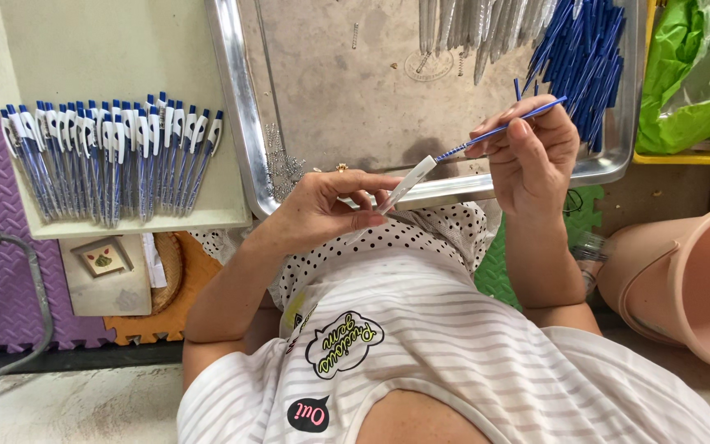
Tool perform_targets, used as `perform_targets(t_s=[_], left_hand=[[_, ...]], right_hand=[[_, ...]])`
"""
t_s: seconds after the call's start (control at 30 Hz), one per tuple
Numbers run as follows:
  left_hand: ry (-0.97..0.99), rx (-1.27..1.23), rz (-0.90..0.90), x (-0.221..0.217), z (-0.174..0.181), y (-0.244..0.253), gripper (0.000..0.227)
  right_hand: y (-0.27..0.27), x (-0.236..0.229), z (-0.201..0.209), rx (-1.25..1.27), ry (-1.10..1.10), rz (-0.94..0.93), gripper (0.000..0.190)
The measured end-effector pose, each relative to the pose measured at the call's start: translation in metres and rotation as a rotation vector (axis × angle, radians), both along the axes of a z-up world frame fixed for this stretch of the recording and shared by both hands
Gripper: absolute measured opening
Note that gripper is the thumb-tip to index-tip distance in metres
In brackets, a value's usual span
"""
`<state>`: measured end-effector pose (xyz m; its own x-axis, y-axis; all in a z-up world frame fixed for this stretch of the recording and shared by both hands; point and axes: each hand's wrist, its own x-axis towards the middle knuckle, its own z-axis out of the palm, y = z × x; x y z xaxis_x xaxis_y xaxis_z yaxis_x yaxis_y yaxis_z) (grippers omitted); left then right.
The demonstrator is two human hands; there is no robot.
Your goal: The person assembles pens by hand, inserting blue ink refills into white pen barrels and attaching the corresponding blue caps.
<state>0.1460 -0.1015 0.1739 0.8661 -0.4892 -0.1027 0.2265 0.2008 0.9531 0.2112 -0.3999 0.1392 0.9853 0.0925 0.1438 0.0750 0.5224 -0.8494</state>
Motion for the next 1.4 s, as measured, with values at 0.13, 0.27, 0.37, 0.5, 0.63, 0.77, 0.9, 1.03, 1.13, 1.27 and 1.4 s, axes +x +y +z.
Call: perform_targets(t_s=[0.13,0.27,0.37,0.5,0.63,0.77,0.9,1.03,1.13,1.27,1.4], left_hand=[[-0.038,0.071,-0.043,0.003,0.008,0.004,0.046],[0.021,0.035,-0.077,0.001,0.003,0.005,0.047],[0.060,0.004,-0.047,-0.005,-0.014,-0.002,0.051],[0.107,-0.024,-0.018,-0.010,-0.024,0.000,0.053],[0.127,-0.062,0.080,-0.020,-0.037,0.002,0.053],[0.144,-0.062,0.097,-0.029,-0.039,0.006,0.054],[0.114,0.037,0.080,-0.049,-0.043,0.015,0.053],[-0.001,0.162,0.358,-0.077,-0.047,0.035,0.048],[-0.029,0.206,0.545,-0.087,-0.057,0.060,0.046],[-0.084,0.131,0.750,-0.084,-0.057,0.062,0.052],[-0.107,0.093,0.763,-0.079,-0.055,0.050,0.050]], right_hand=[[0.000,0.004,0.007,-0.083,-0.018,0.054,0.020],[0.019,-0.004,0.021,-0.273,-0.025,0.164,0.017],[0.029,-0.005,0.005,-0.296,-0.005,0.193,0.051],[0.053,-0.014,0.008,-0.308,-0.035,0.138,0.064],[0.077,-0.030,0.014,-0.566,-0.296,0.095,0.036],[0.088,-0.048,-0.008,-0.680,-0.474,0.039,0.046],[0.085,-0.057,-0.009,-0.674,-0.514,0.089,0.052],[0.067,-0.047,0.002,-0.683,-0.400,0.189,0.051],[0.005,-0.020,-0.024,-0.915,-0.425,0.041,0.042],[-0.069,0.004,-0.023,-1.434,-0.437,-0.283,0.013],[-0.100,0.011,-0.037,-1.561,-0.348,-0.358,0.004]])
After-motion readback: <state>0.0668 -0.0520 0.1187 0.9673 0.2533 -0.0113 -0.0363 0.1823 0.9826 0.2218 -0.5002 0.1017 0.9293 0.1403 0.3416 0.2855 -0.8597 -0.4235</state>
